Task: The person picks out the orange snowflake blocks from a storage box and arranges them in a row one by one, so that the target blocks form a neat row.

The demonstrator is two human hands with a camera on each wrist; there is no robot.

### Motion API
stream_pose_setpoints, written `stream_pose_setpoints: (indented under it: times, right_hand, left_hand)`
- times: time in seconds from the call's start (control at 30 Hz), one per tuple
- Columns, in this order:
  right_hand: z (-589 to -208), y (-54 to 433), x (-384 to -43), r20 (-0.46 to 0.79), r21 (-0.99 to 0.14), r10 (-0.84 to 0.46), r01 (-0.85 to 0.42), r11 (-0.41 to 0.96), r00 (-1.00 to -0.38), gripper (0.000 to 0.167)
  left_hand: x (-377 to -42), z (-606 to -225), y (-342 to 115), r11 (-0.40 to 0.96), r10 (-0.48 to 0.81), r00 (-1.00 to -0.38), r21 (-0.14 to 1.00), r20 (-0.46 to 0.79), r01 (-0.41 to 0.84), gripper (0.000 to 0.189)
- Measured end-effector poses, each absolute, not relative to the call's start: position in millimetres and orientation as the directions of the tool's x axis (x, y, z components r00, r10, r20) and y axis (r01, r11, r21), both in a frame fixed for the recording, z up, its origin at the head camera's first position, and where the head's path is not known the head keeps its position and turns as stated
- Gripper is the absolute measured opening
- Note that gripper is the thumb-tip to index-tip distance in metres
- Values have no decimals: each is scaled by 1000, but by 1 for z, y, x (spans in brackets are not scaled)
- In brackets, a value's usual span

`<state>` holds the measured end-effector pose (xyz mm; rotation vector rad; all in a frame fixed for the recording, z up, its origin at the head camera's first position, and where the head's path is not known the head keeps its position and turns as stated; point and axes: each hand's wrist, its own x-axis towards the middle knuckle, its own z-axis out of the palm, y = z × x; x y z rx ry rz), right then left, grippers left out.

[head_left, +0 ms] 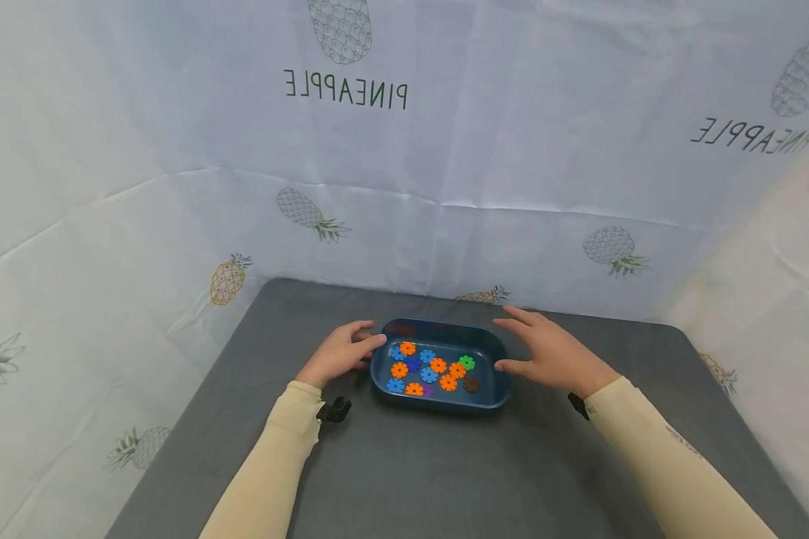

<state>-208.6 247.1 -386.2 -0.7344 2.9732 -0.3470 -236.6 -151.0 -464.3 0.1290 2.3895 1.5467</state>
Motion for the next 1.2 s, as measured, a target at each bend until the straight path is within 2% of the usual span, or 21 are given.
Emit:
stream_pose_setpoints:
  times: [0.27, 0.6, 1.0, 1.2]
  right_hand:
    - [-380, 200, -241, -100, -223, -581, -551, 804, -808, 67]
    - [-400, 164, -250, -292, -198, -615, -583, 788, -732, 51]
    - [-418, 143, -261, -383, -123, -595, -599, 791, -707, 30]
    - [-425, 136, -264, -364, -54, -617, -646, 761, -697, 21]
  left_hand:
    - [-240, -476, -157, 305, 264, -942, 944, -209, -124, 70]
    - [-242, -491, -150, 217, 300, -928, 963, -220, -158, 68]
    - [-245, -495, -151, 162, 322, -922, 972, -214, -169, 65]
    - [-247, -493, -153, 142, 318, -925, 976, -205, -168, 62]
